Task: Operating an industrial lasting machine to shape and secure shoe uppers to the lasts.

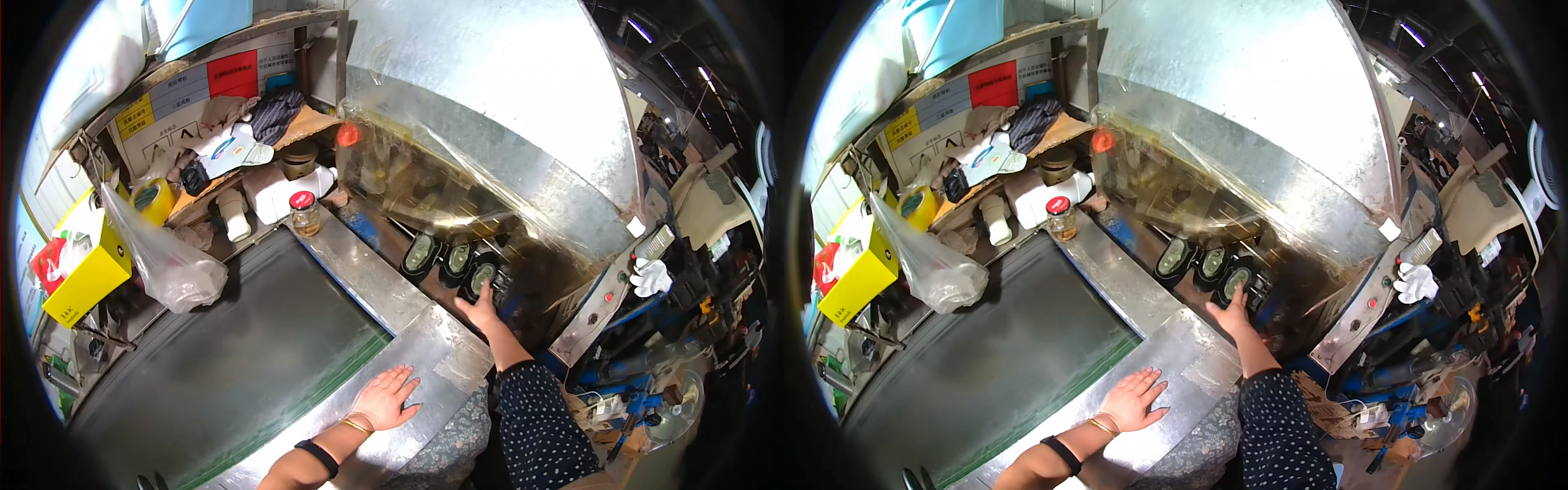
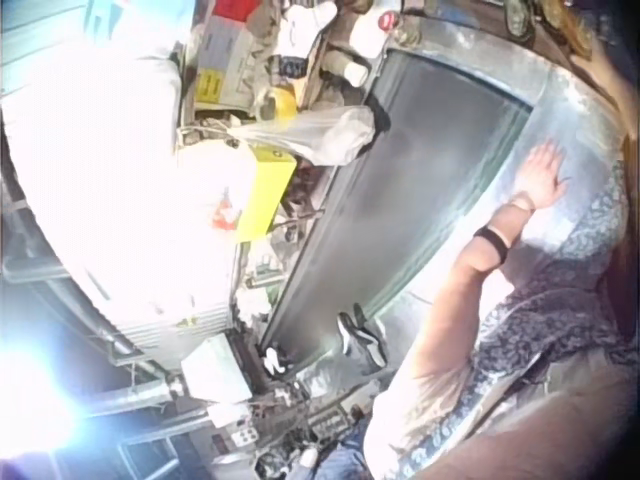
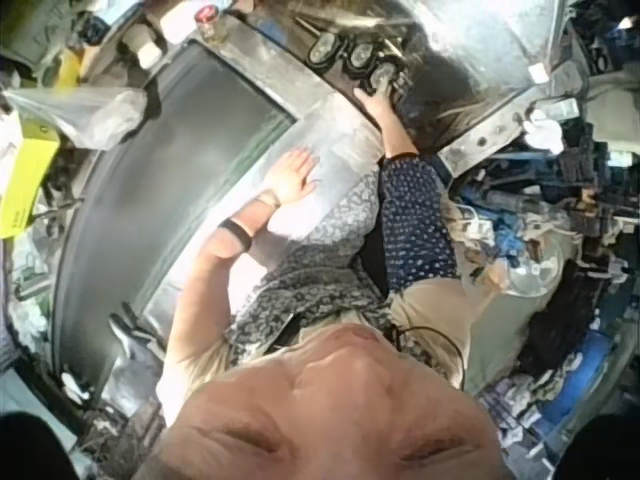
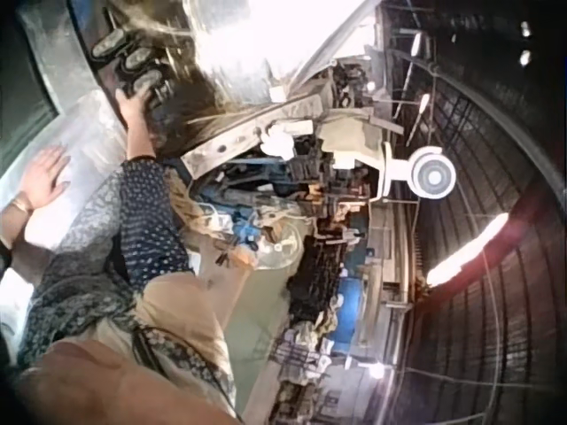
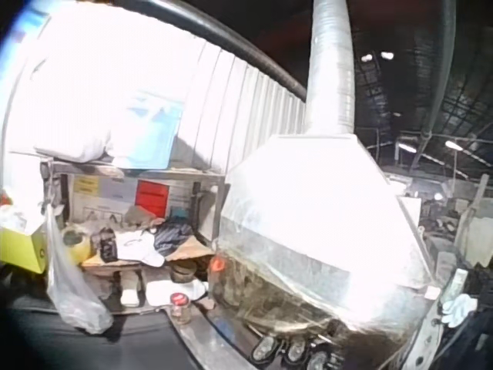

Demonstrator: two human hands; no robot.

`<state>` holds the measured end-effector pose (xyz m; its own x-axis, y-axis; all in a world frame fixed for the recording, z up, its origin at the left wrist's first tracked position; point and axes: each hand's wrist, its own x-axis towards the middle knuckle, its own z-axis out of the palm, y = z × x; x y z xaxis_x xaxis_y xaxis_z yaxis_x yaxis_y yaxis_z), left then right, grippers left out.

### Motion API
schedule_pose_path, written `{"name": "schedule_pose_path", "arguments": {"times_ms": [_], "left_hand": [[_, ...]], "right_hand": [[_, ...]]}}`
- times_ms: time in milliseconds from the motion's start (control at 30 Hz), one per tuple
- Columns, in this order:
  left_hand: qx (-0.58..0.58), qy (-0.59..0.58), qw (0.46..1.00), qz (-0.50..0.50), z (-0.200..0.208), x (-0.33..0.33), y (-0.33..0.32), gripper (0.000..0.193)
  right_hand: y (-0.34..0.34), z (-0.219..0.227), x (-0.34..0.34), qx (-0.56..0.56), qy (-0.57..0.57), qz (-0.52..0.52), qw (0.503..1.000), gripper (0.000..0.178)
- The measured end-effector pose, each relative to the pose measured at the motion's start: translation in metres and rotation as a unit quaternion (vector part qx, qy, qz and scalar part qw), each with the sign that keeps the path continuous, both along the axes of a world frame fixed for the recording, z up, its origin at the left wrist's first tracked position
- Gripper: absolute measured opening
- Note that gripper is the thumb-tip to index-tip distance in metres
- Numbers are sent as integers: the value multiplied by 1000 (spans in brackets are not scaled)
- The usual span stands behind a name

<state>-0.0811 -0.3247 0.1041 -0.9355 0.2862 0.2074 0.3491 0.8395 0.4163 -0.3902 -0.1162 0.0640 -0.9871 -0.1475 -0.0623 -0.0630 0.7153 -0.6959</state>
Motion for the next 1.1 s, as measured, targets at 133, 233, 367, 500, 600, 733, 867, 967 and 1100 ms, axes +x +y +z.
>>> {"name": "schedule_pose_path", "arguments": {"times_ms": [133,233,367,500,600,733,867,967,1100], "left_hand": [[-19,-15,999,34,-4,17,-10,57],[-12,13,997,76,-6,39,-24,55],[8,46,998,35,-10,18,-1,56],[13,65,997,37,-21,13,6,57],[145,-85,984,56,-2,42,-4,55],[298,-86,948,70,45,168,-75,48],[-195,42,885,420,87,342,-193,46],[-332,-167,576,728,115,457,-226,60],[-154,-128,558,806,104,602,-216,64]], "right_hand": [[3,21,97,-36,116,139,983,57],[19,70,221,-155,-65,153,974,34],[65,82,381,-172,114,193,959,16],[53,45,452,77,240,304,919,19],[54,62,440,7,178,334,926,20],[55,65,446,-5,184,366,912,21],[60,66,447,1,191,343,920,21],[64,57,445,-8,217,330,919,21],[57,61,446,-43,228,329,915,22]]}}
